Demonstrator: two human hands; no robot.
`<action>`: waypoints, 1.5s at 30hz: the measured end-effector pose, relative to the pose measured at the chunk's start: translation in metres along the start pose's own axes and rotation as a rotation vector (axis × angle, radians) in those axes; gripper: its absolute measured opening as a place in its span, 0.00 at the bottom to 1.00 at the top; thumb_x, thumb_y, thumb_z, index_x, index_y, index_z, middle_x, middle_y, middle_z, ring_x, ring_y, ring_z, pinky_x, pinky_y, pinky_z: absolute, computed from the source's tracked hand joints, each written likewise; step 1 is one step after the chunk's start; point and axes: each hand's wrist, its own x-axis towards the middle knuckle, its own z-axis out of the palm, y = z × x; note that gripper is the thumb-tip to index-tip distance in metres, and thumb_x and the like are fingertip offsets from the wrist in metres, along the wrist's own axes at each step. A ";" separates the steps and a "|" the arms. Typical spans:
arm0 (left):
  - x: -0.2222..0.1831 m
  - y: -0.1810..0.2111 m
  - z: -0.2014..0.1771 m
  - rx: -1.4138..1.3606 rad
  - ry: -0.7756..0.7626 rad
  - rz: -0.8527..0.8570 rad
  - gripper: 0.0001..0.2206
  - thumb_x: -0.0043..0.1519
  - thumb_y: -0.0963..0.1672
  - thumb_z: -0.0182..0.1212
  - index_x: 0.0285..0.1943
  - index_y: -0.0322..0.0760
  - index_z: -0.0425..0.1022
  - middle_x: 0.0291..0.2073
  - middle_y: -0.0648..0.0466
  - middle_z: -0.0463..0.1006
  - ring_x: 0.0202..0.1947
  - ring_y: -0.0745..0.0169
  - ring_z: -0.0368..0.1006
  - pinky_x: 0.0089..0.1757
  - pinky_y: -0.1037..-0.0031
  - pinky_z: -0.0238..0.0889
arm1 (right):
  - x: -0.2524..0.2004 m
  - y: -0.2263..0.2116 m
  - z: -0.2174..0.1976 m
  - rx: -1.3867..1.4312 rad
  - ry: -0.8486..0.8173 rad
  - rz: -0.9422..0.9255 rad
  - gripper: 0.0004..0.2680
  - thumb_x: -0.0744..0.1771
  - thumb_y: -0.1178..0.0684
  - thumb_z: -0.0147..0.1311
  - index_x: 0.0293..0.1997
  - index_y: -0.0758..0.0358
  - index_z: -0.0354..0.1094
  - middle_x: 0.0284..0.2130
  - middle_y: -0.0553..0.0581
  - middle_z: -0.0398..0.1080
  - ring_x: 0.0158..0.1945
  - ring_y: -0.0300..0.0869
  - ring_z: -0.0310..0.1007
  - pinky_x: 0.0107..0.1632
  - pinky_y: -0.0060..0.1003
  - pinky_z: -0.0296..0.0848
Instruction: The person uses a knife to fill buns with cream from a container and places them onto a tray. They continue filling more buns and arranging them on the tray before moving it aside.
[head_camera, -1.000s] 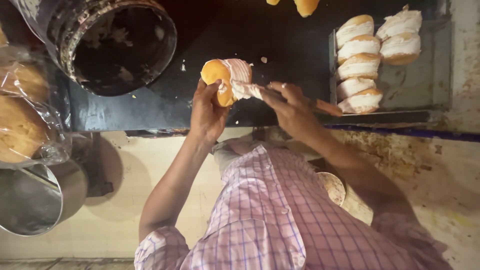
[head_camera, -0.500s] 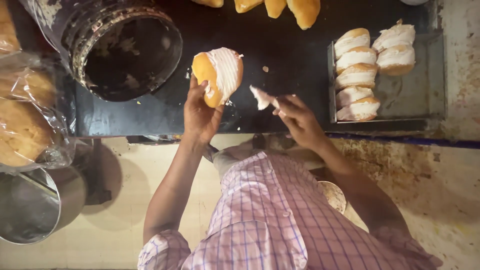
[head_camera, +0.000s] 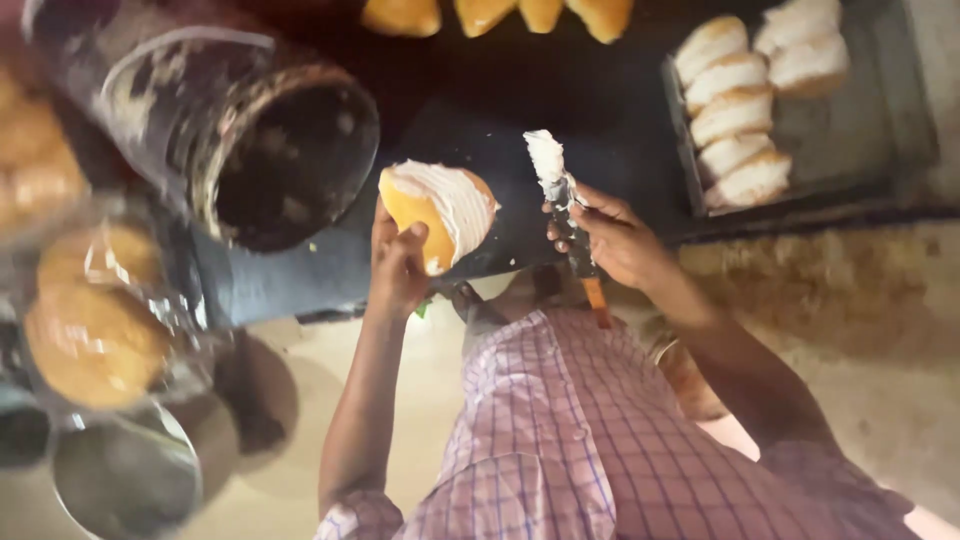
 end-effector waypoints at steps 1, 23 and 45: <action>0.006 -0.001 -0.002 0.031 -0.037 0.005 0.33 0.58 0.41 0.64 0.74 0.34 0.56 0.66 0.47 0.69 0.68 0.51 0.65 0.66 0.59 0.59 | -0.006 0.000 0.000 0.027 0.023 -0.017 0.14 0.72 0.57 0.48 0.68 0.65 0.61 0.53 0.57 0.72 0.48 0.43 0.75 0.48 0.39 0.73; 0.171 -0.239 0.209 0.619 -0.676 -0.300 0.21 0.60 0.40 0.65 0.62 0.27 0.71 0.48 0.48 0.79 0.48 0.62 0.76 0.49 0.70 0.72 | -0.201 -0.058 -0.087 0.029 0.763 -0.552 0.12 0.73 0.56 0.47 0.65 0.67 0.61 0.51 0.59 0.71 0.48 0.46 0.74 0.51 0.42 0.74; 0.268 -0.436 0.273 1.390 -0.380 -0.082 0.36 0.50 0.51 0.74 0.63 0.33 0.61 0.48 0.36 0.78 0.52 0.37 0.75 0.51 0.57 0.66 | -0.228 -0.085 -0.149 0.112 0.788 -0.677 0.09 0.74 0.55 0.46 0.58 0.67 0.64 0.43 0.57 0.68 0.43 0.45 0.72 0.45 0.41 0.71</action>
